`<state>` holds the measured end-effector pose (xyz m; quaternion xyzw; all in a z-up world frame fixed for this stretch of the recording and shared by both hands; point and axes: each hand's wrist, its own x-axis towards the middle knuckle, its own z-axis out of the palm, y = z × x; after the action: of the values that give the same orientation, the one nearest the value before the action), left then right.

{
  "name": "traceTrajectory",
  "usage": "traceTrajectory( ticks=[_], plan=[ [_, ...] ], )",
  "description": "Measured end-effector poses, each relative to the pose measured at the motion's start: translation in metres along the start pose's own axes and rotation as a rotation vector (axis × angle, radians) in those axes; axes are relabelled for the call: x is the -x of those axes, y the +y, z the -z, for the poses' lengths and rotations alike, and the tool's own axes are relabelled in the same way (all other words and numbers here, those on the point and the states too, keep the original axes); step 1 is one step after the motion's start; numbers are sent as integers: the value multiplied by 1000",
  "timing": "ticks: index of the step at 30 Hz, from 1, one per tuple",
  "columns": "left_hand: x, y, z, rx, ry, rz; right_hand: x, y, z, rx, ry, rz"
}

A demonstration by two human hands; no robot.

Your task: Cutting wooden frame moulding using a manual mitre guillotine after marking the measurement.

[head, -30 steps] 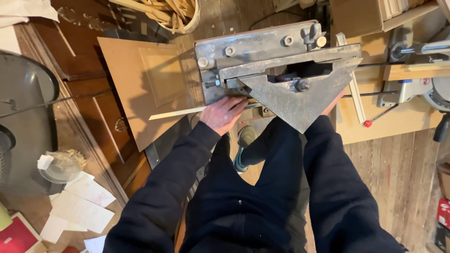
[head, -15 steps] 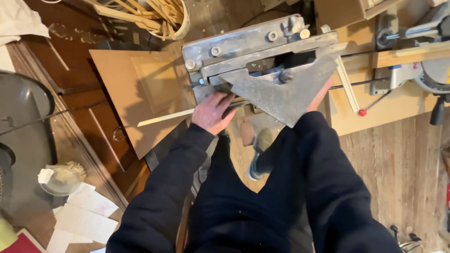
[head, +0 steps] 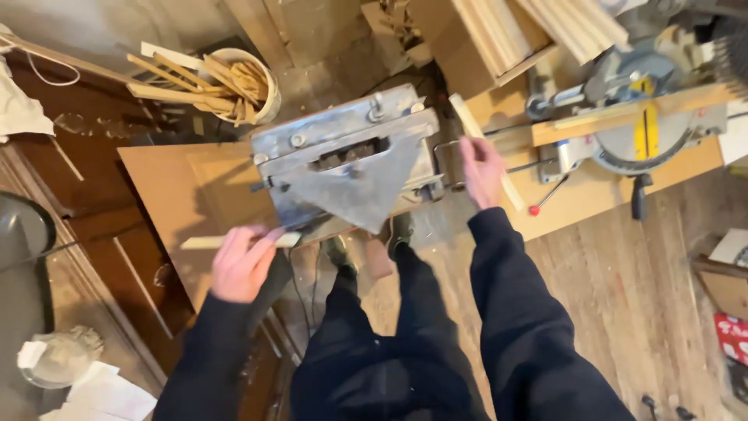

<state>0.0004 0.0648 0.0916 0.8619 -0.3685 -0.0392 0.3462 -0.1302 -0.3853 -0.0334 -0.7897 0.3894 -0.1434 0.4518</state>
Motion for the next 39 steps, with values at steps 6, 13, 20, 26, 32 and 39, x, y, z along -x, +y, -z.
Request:
traceTrajectory(
  ticks=[6,13,20,26,32,39],
  plan=[
    [8,80,38,-173,187,60,-57,66,48,791,-181,53],
    [-15,151,42,428,556,378,-45,65,73,699,-291,108],
    [-61,212,109,1074,529,342,49,-86,161,-427,-590,-94],
    [-112,246,134,1325,378,81,101,-238,179,-488,-433,270],
    [-155,266,129,1285,362,-196,125,-360,119,-921,-603,525],
    [-173,257,115,1298,390,-309,106,-356,53,-1065,-609,460]
  ],
)
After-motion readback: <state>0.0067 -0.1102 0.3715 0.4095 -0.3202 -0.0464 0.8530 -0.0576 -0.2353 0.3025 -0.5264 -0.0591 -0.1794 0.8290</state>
